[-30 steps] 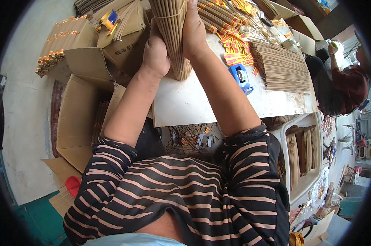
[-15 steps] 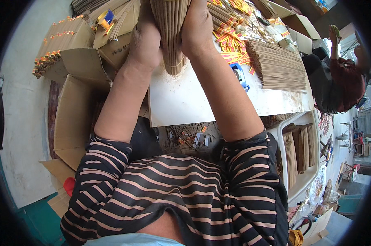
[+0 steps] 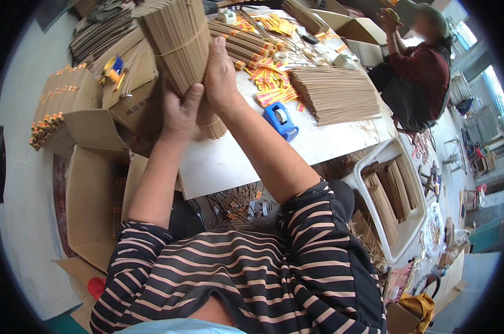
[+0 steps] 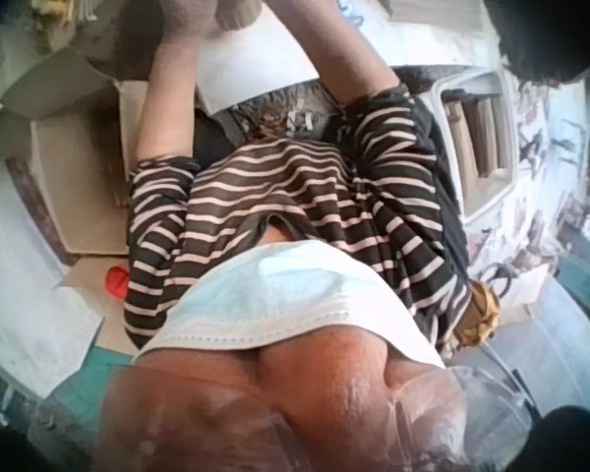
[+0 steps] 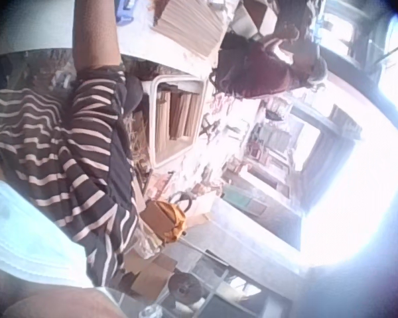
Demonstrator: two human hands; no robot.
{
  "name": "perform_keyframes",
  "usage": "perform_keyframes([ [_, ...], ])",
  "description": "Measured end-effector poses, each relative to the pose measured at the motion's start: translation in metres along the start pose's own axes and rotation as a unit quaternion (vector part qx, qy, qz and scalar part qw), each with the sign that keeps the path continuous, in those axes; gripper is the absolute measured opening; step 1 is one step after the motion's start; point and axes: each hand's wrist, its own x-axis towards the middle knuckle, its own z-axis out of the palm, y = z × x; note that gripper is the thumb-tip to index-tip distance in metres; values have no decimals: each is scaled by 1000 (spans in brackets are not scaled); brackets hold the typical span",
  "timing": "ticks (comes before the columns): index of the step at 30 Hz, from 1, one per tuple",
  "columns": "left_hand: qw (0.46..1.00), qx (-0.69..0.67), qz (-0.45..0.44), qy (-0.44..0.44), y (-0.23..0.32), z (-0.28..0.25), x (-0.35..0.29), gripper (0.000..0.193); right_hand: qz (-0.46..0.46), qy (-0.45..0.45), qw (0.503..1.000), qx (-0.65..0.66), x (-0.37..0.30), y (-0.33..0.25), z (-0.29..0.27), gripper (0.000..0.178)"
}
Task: The person gathers thin wooden sticks from a tray, aligns them into bundles, and secures them with rubber bands. Bundled sticks are placed into a cardboard box. The person repeats this process continuously.
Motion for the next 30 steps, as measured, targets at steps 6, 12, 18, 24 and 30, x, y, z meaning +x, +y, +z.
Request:
perform_keyframes([
  [6,997,47,-45,-41,-9,-7,-16,81,18,43,998,42,-5,7,-16,66],
  [12,997,26,-73,29,3,3,-21,57,-8,47,998,41,-1,-7,-10,67],
  [18,996,-45,-74,-16,5,0,-17,62,-5,35,999,37,-9,-7,-9,64],
  [24,998,20,-66,-3,-20,-16,-26,67,-30,21,999,-20,-3,16,10,61],
  [30,977,-72,106,172,10,-56,-13,62,-53,-247,964,-85,27,-38,82,71],
])
